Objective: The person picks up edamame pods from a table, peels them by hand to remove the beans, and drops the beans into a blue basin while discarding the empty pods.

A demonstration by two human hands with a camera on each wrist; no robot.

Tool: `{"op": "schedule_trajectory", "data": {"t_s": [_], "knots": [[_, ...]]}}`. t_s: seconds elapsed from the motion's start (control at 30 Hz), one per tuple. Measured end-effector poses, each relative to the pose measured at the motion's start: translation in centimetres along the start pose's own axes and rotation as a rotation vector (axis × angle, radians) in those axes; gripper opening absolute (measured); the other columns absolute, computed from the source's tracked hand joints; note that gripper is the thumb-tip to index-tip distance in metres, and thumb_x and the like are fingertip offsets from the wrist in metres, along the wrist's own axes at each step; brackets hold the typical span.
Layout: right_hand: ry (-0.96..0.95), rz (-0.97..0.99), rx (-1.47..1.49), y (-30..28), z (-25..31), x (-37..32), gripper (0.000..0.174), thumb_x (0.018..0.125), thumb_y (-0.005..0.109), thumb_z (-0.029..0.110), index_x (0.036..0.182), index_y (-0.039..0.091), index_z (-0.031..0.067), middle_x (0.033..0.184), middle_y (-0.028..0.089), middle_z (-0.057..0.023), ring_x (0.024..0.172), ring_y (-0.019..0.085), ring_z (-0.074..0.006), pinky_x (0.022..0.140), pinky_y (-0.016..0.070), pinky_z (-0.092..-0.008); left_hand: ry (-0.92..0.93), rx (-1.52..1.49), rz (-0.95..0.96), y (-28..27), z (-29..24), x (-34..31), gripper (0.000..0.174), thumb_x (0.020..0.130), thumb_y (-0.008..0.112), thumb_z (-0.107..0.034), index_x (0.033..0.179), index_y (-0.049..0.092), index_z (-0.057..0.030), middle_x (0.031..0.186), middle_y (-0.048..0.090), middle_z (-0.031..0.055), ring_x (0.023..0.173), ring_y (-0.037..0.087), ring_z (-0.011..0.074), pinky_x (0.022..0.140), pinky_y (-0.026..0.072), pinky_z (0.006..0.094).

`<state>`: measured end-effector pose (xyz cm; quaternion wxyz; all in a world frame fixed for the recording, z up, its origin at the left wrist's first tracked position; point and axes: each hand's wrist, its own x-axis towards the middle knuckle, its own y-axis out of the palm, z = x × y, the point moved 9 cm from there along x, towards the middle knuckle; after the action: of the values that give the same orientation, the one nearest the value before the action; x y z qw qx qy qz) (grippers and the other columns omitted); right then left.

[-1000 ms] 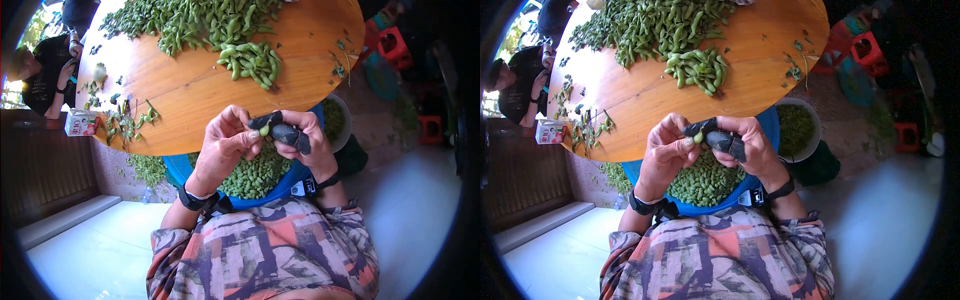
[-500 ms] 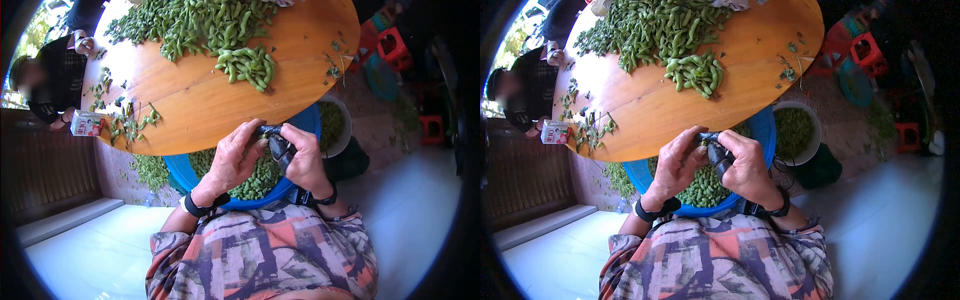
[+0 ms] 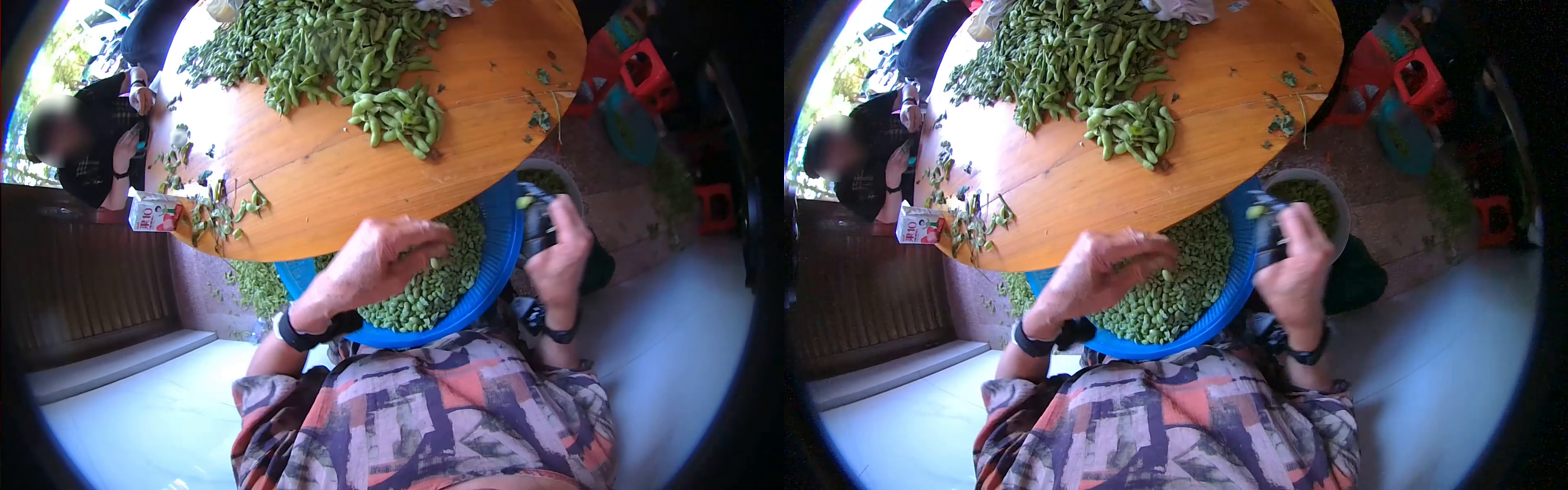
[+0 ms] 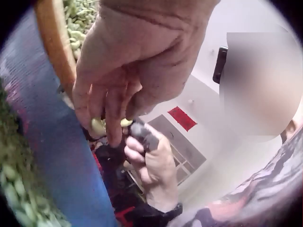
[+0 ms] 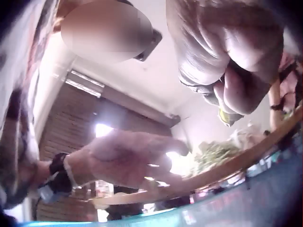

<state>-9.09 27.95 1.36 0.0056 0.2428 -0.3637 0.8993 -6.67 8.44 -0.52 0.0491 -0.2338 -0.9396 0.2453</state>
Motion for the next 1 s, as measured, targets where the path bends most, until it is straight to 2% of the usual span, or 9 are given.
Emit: {"op": "schedule_trajectory", "data": {"t_s": [0.07, 0.2, 0.4, 0.47, 0.53, 0.6, 0.73, 0.93, 1.0], "knots": [[0.227, 0.053, -0.126, -1.4, -4.5, -0.3, 0.024, 0.077, 0.052, -0.008, 0.099, 0.059, -0.0043, 0.089, 0.061, -0.0225, 0.083, 0.061, -0.0408, 0.071, 0.0469, -0.0439, 0.165, 0.321, -0.183, -3.1, -2.1, 1.3, 0.026, 0.078, 0.057, 0.009, 0.102, 0.066, 0.0004, 0.094, 0.067, 0.0147, 0.088, 0.066, 0.0335, 0.077, 0.0544, 0.0374], [0.437, 0.181, -0.298, -3.2, -10.8, -2.6, 0.042, 0.071, 0.048, -0.010, 0.111, 0.061, -0.0027, 0.094, 0.064, -0.0268, 0.090, 0.061, -0.0447, 0.078, 0.0469, -0.0473, 0.285, 0.784, -0.295, -5.2, -0.7, 4.7, 0.028, 0.078, 0.058, 0.006, 0.104, 0.064, -0.0026, 0.103, 0.061, 0.0121, 0.086, 0.064, 0.0320, 0.071, 0.0542, 0.0402], [0.364, 0.074, -0.121, -2.9, -8.5, -2.0, 0.035, 0.076, 0.052, -0.006, 0.108, 0.063, 0.0002, 0.085, 0.063, -0.0258, 0.081, 0.063, -0.0420, 0.071, 0.0482, -0.0440, 0.174, 0.859, -0.167, -5.3, 1.5, 5.7, 0.019, 0.079, 0.060, 0.000, 0.097, 0.064, -0.0052, 0.094, 0.059, 0.0088, 0.075, 0.063, 0.0300, 0.065, 0.0538, 0.0394], [0.286, 0.042, 0.055, -1.6, -6.0, -0.9, 0.019, 0.077, 0.055, -0.004, 0.094, 0.061, -0.0010, 0.074, 0.058, -0.0217, 0.066, 0.060, -0.0334, 0.064, 0.0469, -0.0368, 0.121, 0.672, -0.250, -6.4, 1.1, 4.9, 0.016, 0.080, 0.064, 0.000, 0.094, 0.066, -0.0040, 0.087, 0.061, 0.0100, 0.074, 0.063, 0.0290, 0.064, 0.0538, 0.0378], [0.210, 0.077, 0.373, 1.1, -3.8, -0.1, 0.025, 0.070, 0.052, -0.003, 0.093, 0.062, -0.0020, 0.070, 0.057, -0.0137, 0.063, 0.057, -0.0209, 0.061, 0.0452, -0.0331, 0.200, 0.547, -0.341, -6.5, 0.2, 3.6, 0.009, 0.085, 0.065, -0.001, 0.094, 0.067, -0.0020, 0.081, 0.066, 0.0066, 0.063, 0.064, 0.0206, 0.054, 0.0509, 0.0302], [0.235, 0.199, 0.548, 4.2, -1.5, 0.5, 0.030, 0.072, 0.050, -0.002, 0.099, 0.064, -0.0013, 0.069, 0.053, -0.0093, 0.060, 0.050, -0.0183, 0.060, 0.0433, -0.0294, -0.332, -0.081, -0.350, -6.0, 4.3, 1.8, 0.010, 0.089, 0.064, -0.002, 0.098, 0.068, -0.0023, 0.084, 0.069, 0.0029, 0.053, 0.059, 0.0104, 0.043, 0.0429, 0.0227], [0.211, 0.364, 0.677, 8.0, 3.5, 2.4, 0.030, 0.077, 0.051, 0.000, 0.104, 0.064, -0.0026, 0.075, 0.051, -0.0082, 0.065, 0.049, -0.0157, 0.060, 0.0411, -0.0266, -0.369, -0.658, -0.392, -3.1, 4.9, -0.5, 0.010, 0.088, 0.068, -0.005, 0.097, 0.068, -0.0008, 0.073, 0.065, 0.0021, 0.045, 0.052, 0.0058, 0.038, 0.0341, 0.0194], [0.205, 0.507, 0.770, 9.9, 4.7, 2.1, 0.025, 0.083, 0.054, -0.001, 0.107, 0.062, -0.0041, 0.078, 0.050, -0.0080, 0.069, 0.048, -0.0143, 0.062, 0.0396, -0.0256, -0.333, -0.721, -0.452, -2.3, 5.7, -1.7, 0.010, 0.090, 0.068, -0.009, 0.092, 0.066, 0.0001, 0.061, 0.058, -0.0014, 0.047, 0.049, 0.0031, 0.041, 0.0337, 0.0191], [0.165, 0.517, 0.737, 9.9, 4.8, 2.2, 0.025, 0.083, 0.055, -0.002, 0.106, 0.062, -0.0044, 0.079, 0.050, -0.0079, 0.070, 0.048, -0.0141, 0.063, 0.0396, -0.0253, -0.276, -0.461, -0.532, -3.1, 5.3, -1.8, 0.009, 0.089, 0.068, -0.009, 0.091, 0.067, -0.0005, 0.060, 0.058, -0.0021, 0.048, 0.049, 0.0030, 0.042, 0.0337, 0.0190]]}}
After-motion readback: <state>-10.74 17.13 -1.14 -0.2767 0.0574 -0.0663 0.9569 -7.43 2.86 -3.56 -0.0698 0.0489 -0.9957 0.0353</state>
